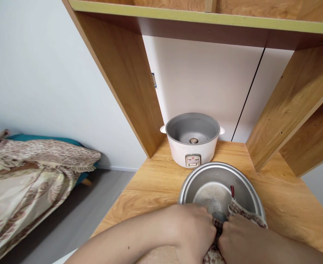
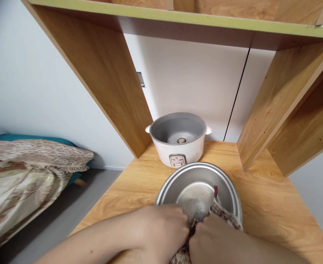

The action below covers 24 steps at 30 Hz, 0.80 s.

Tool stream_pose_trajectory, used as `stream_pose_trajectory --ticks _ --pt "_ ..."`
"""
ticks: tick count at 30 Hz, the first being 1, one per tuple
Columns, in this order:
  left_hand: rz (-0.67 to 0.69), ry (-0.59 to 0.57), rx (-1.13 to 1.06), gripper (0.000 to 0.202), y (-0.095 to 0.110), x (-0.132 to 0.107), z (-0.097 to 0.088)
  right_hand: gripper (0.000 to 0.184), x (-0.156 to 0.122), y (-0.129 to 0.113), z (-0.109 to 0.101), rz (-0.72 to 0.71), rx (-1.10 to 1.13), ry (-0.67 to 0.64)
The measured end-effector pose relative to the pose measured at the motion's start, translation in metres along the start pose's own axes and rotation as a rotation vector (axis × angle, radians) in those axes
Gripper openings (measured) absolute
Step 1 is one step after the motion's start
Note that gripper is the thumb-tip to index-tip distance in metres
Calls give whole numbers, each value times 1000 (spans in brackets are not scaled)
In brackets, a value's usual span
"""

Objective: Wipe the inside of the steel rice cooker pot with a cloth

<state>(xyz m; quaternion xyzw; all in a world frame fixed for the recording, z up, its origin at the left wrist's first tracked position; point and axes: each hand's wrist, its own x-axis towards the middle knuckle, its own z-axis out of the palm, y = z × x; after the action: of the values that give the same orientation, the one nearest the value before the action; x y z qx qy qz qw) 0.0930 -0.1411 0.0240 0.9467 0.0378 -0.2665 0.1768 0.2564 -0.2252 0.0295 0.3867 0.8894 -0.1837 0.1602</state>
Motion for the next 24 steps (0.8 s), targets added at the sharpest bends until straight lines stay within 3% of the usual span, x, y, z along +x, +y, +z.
stream_pose_trajectory --ticks 9,15,18,20,24 --pt "2 2 16 30 -1 1 4 33 0 -7 -15 60 -51 -85" --pt "30 69 -17 31 -7 4 13 27 -1 -3 -9 32 40 -3" --pt "40 100 -31 35 -8 4 14 31 -1 -1 -6 15 37 -60" --pt "31 71 -25 33 -6 3 11 32 -2 0 -5 28 42 -71" --pt "-3 -42 26 31 1 0 -2 27 -3 3 0 14 137 44"
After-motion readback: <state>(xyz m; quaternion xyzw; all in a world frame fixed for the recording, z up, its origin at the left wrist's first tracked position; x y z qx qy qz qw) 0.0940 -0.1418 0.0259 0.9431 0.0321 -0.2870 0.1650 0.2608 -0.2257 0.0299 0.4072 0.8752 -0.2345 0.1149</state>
